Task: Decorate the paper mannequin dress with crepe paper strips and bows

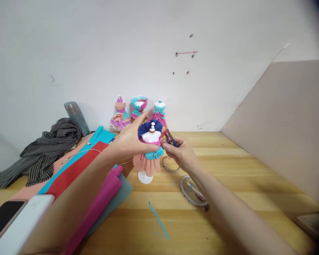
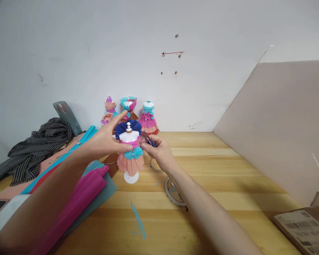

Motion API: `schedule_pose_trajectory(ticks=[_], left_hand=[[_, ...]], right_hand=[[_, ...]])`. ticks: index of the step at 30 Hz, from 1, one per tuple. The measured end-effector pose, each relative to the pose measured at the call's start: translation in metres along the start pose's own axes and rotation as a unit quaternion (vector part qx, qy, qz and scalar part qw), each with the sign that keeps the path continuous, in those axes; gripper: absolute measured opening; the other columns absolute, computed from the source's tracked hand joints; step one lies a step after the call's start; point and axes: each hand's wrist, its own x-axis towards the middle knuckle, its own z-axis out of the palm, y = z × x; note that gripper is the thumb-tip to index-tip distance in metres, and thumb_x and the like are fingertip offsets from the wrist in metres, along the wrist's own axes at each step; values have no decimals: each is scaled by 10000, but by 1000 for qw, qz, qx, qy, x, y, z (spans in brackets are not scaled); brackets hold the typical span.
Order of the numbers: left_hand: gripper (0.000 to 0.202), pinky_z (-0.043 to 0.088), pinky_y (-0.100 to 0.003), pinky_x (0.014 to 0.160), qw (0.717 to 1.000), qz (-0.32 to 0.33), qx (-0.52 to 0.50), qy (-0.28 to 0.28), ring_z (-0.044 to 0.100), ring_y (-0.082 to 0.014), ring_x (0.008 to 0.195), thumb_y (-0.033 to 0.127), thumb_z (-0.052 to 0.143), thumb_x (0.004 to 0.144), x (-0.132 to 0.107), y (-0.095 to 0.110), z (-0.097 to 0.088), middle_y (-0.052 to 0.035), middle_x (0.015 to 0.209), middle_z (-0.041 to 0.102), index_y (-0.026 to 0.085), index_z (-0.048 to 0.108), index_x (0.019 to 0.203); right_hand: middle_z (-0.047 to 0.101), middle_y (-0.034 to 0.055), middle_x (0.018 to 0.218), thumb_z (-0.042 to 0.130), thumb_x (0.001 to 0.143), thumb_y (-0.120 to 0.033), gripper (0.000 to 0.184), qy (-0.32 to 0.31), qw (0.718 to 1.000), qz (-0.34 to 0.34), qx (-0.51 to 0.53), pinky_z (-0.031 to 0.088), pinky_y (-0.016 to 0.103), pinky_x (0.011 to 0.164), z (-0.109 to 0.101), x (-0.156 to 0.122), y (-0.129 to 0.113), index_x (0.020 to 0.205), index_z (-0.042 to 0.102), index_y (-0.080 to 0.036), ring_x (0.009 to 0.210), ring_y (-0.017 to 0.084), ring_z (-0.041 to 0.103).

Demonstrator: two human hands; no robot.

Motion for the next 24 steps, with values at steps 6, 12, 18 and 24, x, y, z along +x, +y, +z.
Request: schedule_pose_trajectory(ticks=[6,12,18,24], left_hand=[[1047,382,-475,1071,996,-41,-74,7,390,-351,1337,302,790,617,-7,1,2,-111,1528,311,237,219,1492],[893,391,-444,1068,994,-16,-111,7,448,-314,1299,204,768,625,-6,-10,7,-120,1474,404,208,371,1425],[556,496,-381,911,989,4,-144,-14,617,-263,1058,248,750,668,-3,-12,9,-104,1154,660,151,583,1189],[502,486,-355,911,993,20,-113,0,608,-256,1066,271,747,682,-4,-14,10,-101,1145,659,146,598,1145]], right_hand=[[395,-86,451,783,598,-374,286,-5,1000,6,3,123,205,377,-1,1,3,719,639,-158,370,26,237],[413,-79,461,783,601,-362,276,-4,1000,7,1,135,208,381,-3,0,6,719,648,-153,375,27,249],[421,-76,482,780,601,-363,275,-2,1000,7,3,127,213,384,-4,1,6,723,654,-151,382,26,249],[408,-81,471,789,597,-389,301,-6,1000,11,4,128,211,381,-5,3,10,715,643,-154,377,25,237]])
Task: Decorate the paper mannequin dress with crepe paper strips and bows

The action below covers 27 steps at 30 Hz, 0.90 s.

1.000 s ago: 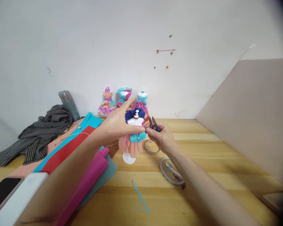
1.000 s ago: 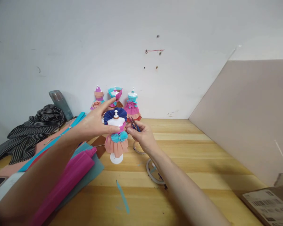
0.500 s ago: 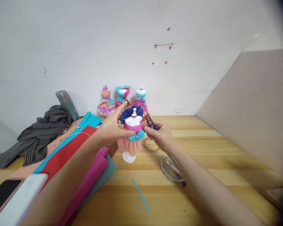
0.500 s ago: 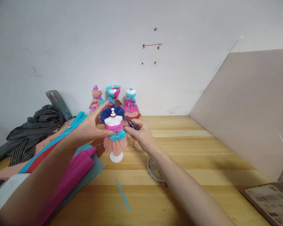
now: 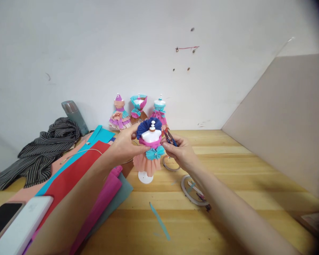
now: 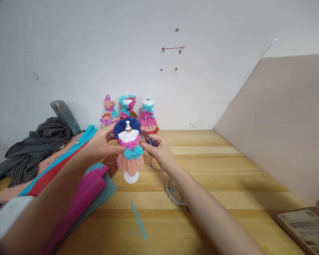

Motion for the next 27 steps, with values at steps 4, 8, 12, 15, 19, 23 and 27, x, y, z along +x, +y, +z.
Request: schedule_pose_trajectory(ticks=[4,8,12,15,19,23,27], left_hand=[[558,464,-362,960,1000,9,7,1,580,-261,1126,275,733,705,-1,-2,0,-98,1216,633,166,566,1226],[620,457,-378,977,1000,10,19,6,571,-267,1145,257,721,714,0,-5,-1,-96,1275,605,183,526,1298],[693,443,-383,1006,1000,16,14,10,557,-270,1175,266,732,708,-1,-10,-1,-103,1343,559,188,482,1350],[806,412,-405,1048,1000,16,13,8,500,-292,1249,305,765,679,-3,-11,-2,-114,1426,476,194,421,1400],[951,352,-424,1102,999,27,18,7,363,-301,1361,320,791,655,-6,-9,-6,-107,1525,323,227,301,1464],[928,356,-407,1095,1000,11,18,-13,378,-282,1352,320,787,657,-7,-9,-11,-108,1520,329,232,318,1453],[718,469,-397,940,996,-67,61,-1,573,-259,1122,323,772,648,-13,-8,-17,-114,1241,607,188,506,1302]], right_hand=[[392,-88,455,805,580,-395,317,-5,1000,12,19,121,206,381,1,2,2,702,636,-155,372,20,231],[415,-80,458,830,538,-392,340,-19,999,33,37,99,207,378,2,3,4,657,619,-153,370,14,227],[433,-75,477,844,529,-370,333,-35,996,46,64,80,207,377,3,1,2,642,620,-150,371,3,213],[427,-77,475,848,535,-361,325,-36,995,50,74,77,206,377,4,0,0,642,624,-150,369,-1,212],[425,-80,465,849,534,-376,341,-31,996,54,71,85,208,381,5,-1,-2,682,641,-149,365,-1,208],[432,-77,475,851,526,-371,346,-31,996,51,68,89,208,383,5,-1,1,688,639,-151,372,1,213],[451,-71,487,847,533,-350,333,-28,996,51,70,81,212,379,3,0,4,712,644,-156,369,5,208]])
